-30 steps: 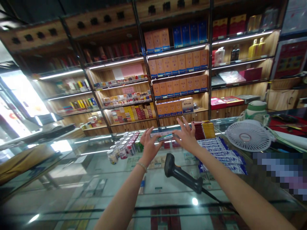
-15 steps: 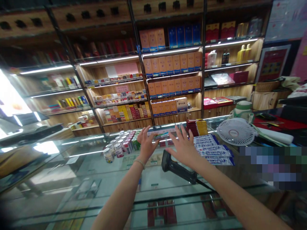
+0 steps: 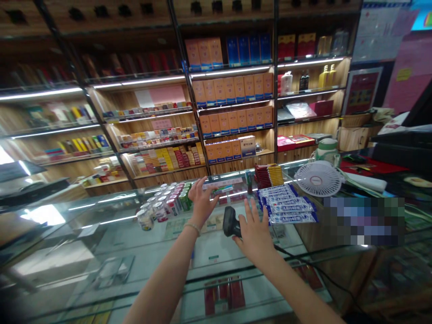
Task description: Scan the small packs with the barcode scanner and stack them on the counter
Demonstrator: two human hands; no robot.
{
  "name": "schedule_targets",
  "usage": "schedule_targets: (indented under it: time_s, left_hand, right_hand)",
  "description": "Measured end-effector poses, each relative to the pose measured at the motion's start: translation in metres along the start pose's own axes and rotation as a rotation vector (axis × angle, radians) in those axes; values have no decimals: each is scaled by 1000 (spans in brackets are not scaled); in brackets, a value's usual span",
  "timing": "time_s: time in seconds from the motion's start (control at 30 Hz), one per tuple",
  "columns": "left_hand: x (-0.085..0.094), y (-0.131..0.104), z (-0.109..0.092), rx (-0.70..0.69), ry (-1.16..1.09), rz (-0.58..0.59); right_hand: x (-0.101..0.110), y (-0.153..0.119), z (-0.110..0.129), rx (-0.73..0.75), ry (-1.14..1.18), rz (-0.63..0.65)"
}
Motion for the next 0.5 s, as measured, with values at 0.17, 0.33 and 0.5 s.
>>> schedule_targets:
  time_s: [0.17,0.33,0.5]
  left_hand:
    - [-1,-1,1,-17,9,-20]
    - [1,-2,2,-14,-4,-21]
    - [1,-3,4,-8,8,-20]
  right_hand:
    - [6,2,3,10,19,-45]
    - [15,-4,-3,11,140,-96]
    - [22,-9,-11,-22,300,-79]
Point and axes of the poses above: each hand's wrist, its own y-axis towards the middle knuckle, its own x-axis out of the back of the hand, z = x × y, the point moved 5 cm from there along y, towards the middle knuckle, and after that the axes turned 1 degree about x, right-handed, at the moved point
